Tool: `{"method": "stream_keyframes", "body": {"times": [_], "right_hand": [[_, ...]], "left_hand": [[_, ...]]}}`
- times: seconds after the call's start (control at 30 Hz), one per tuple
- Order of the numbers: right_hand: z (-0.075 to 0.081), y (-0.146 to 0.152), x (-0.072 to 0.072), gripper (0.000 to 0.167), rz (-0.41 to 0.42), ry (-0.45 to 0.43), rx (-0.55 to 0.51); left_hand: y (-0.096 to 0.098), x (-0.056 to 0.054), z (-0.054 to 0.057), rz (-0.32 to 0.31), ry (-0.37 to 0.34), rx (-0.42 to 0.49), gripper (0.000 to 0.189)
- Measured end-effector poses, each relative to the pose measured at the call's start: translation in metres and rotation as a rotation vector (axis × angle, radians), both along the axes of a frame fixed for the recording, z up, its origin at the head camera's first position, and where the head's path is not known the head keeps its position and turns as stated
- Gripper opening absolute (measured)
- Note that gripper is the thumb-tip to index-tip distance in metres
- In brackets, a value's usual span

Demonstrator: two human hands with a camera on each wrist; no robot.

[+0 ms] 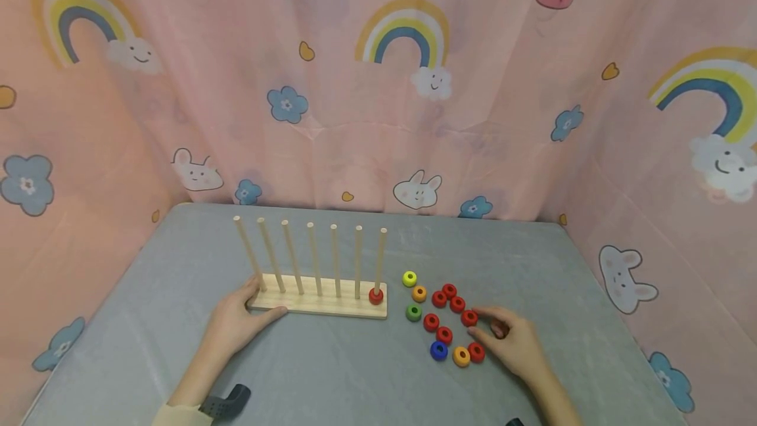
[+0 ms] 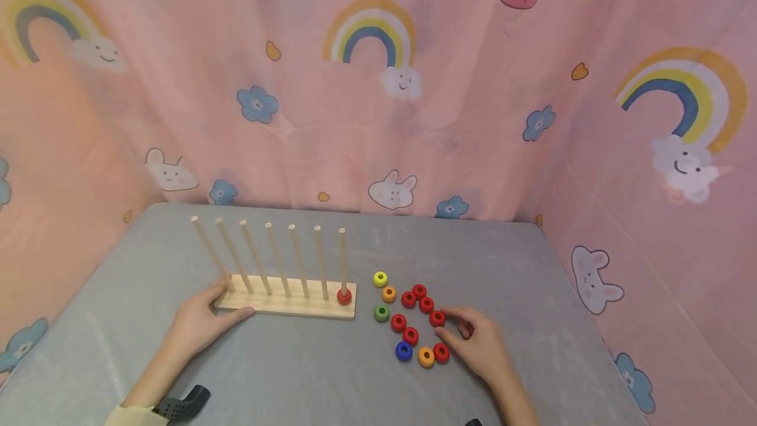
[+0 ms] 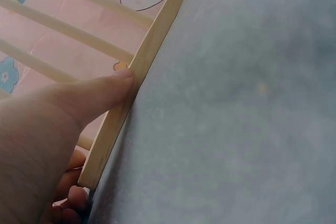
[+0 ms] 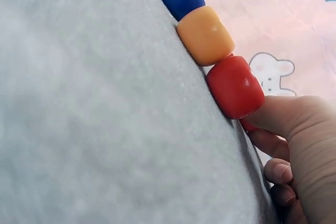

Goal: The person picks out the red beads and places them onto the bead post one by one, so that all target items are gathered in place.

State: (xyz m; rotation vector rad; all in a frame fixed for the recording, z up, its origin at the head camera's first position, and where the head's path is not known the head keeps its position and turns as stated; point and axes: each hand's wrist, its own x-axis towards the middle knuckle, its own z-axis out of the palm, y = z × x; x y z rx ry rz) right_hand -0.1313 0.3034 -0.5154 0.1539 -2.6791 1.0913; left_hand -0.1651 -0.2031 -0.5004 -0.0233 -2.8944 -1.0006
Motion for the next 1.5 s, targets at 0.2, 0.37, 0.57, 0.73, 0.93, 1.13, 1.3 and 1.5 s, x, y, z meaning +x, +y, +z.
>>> {"method": "stream_keyframes", "body": {"times": [0.2,0.37,0.57,0.73,0.93,1.13,1.3,1.5], "right_hand": [[0.0002,-0.0016,-0.0007,0.027,-0.005,0.006,0.003],[-0.0015,-0.0025,-0.0007,0.026,-0.016,0.01,-0.008],[0.0001,-0.0033,0.0,0.027,-0.058,-0.031,-0.054],[0.0014,-0.0031,0.0004,0.027,-0.073,-0.047,-0.049],[0.0001,-0.0029,0.0,0.028,-0.064,-0.033,-0.038],[-0.0012,-0.0024,-0.0005,0.028,-0.062,-0.037,-0.043],[-0.0011,-0.002,-0.001,0.027,-0.06,-0.034,-0.041],[0.0,-0.0026,0.0003,0.027,-0.057,-0.049,-0.048]], "left_hand": [[-0.0001,0.0009,0.0012,0.007,-0.025,0.003,0.102],[0.0012,0.0011,0.0033,0.014,-0.048,-0.001,0.103],[0.0027,-0.0001,0.0022,0.016,-0.032,-0.003,0.104],[0.0023,-0.0014,0.0005,0.015,-0.027,-0.003,0.103],[0.0016,-0.0003,0.0016,0.014,-0.038,0.008,0.103],[0.0021,0.0003,0.0019,0.013,-0.038,0.001,0.104],[0.0013,-0.0006,0.0006,0.012,-0.032,-0.001,0.104],[0.0003,-0.001,-0.0003,0.007,-0.037,-0.005,0.105]]}}
